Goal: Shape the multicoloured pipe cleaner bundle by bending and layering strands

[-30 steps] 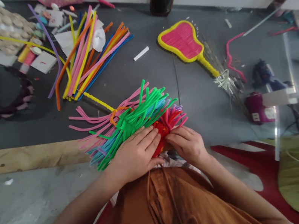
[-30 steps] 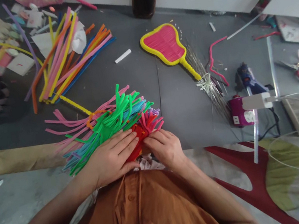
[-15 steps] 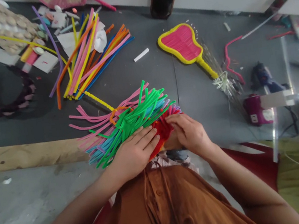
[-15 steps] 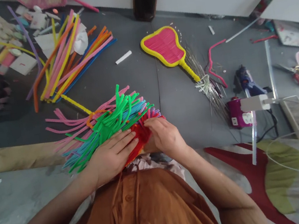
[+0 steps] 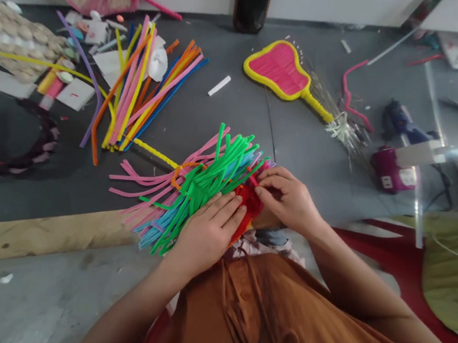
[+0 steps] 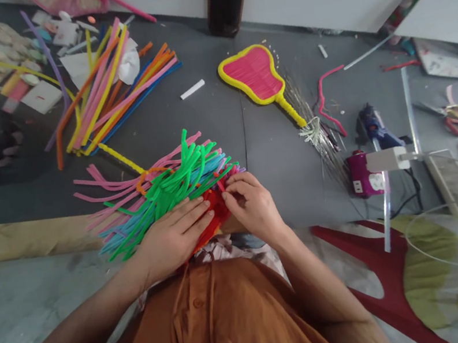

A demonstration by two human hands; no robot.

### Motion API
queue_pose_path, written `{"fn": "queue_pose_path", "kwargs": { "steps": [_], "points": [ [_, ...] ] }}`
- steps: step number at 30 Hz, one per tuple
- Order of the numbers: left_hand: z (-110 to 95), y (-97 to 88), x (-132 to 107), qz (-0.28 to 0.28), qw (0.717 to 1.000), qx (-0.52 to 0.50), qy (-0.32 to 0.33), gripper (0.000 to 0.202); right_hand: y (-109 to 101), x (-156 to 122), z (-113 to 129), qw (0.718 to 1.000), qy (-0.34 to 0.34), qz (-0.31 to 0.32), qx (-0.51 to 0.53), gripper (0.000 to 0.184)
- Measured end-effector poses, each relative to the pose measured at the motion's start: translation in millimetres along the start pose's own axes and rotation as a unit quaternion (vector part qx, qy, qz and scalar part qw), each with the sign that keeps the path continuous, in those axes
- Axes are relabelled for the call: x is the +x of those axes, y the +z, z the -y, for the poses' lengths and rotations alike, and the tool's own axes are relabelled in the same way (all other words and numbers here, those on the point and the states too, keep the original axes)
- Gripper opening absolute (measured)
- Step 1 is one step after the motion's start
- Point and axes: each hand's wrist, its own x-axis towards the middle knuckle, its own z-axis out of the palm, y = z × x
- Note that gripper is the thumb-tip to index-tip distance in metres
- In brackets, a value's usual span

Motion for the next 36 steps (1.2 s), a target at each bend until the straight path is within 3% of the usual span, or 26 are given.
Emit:
{"fn": "queue_pose_path", "kwargs": {
  "steps": [4,8,17,21,23,25,27,29,31,33,36],
  "points": [
    [-0.3,1.2,-1.7,0.003,1.0,-0.003,-0.002,0.035,-8.6,-8.6,-2.6,0.999,0.005,-0.041,-0.018,0.006],
    [-2.1,0.1,-1.7,0.011,1.0,-0.006,-0.005,0.036,-10.9,-11.0,-6.2,0.998,-0.016,-0.042,-0.035,0.005],
    [-16.0,4.7,25.4,-0.005,0.996,0.026,-0.081,0.039,-13.7,15.9,-14.8,0.998,-0.027,-0.061,-0.003,0.008],
    [-22.1,5.8,24.4,0.046,0.995,0.035,-0.076,0.064,-13.5,18.2,-21.8,0.999,-0.013,-0.037,0.002,0.006],
    [-23.7,5.7,22.1,0.063,0.994,0.048,-0.073,0.074,-13.9,17.0,-22.7,0.999,-0.002,-0.053,-0.001,0.021],
    [-24.6,5.9,20.6,0.065,0.993,0.064,-0.07,0.076,-14.8,14.6,-20.3,0.993,-0.04,-0.098,-0.045,0.039],
    [-25.2,6.5,20.0,0.063,0.992,0.081,-0.071,0.075,-15.3,10.8,-14.4,0.977,-0.135,-0.125,-0.106,0.04],
    [-26.1,7.5,19.6,0.063,0.991,0.093,-0.073,0.075,-13.9,6.5,-7.3,0.959,-0.249,-0.078,-0.111,0.032],
    [-27.4,8.7,18.8,0.064,0.99,0.096,-0.078,0.073,-10.1,4.6,-1.6,0.951,-0.302,0.005,-0.06,0.027],
    [-29.2,9.6,17.4,0.062,0.99,0.091,-0.086,0.072,-4.9,8.2,0.5,0.961,-0.272,0.054,-0.013,0.026],
    [-31.2,10.4,14.9,0.051,0.99,0.084,-0.105,0.071,0.8,24.4,-1.6,0.985,-0.154,0.079,0.003,0.026]
  ]
}}
